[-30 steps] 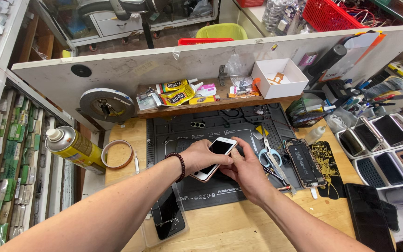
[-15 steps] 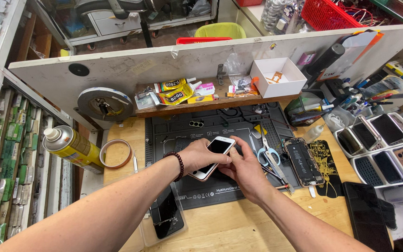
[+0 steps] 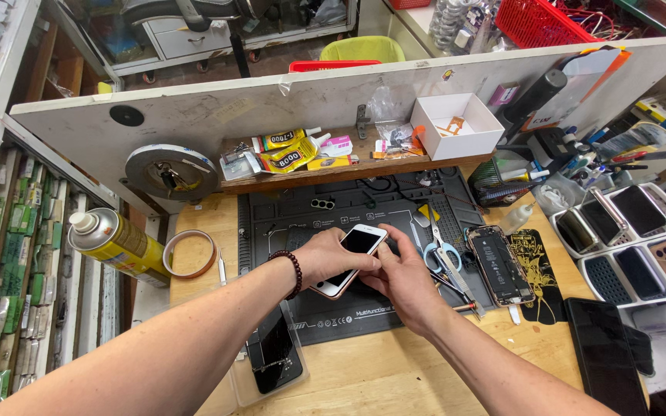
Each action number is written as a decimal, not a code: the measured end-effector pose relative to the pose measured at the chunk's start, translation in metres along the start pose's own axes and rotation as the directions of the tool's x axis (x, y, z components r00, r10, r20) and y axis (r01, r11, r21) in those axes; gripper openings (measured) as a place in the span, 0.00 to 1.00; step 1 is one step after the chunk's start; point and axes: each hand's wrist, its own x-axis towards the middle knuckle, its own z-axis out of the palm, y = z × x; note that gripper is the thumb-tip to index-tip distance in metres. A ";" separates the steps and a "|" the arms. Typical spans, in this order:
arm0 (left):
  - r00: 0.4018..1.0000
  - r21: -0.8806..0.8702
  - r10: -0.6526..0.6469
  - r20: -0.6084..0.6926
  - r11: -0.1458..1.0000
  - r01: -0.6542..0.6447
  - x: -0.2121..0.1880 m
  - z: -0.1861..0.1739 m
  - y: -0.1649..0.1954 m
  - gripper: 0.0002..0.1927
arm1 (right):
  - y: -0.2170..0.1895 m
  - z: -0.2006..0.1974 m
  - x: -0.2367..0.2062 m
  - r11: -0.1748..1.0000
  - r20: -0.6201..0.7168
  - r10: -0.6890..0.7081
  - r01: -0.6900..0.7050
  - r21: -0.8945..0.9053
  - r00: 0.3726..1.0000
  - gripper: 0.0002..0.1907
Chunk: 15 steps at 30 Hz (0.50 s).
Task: The person works at a repair bench with an iPhone. They power on and test the phone's screen, open the device, detach the display assembly, manipulate internal components and connectors, then handle the opened chassis and reattach the screen, testing the phone again.
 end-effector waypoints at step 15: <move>0.999 0.046 0.016 -0.034 0.999 -0.015 -0.003 0.001 -0.002 0.39 | 0.004 0.000 0.001 1.000 0.012 -0.030 0.030 0.002 0.999 0.26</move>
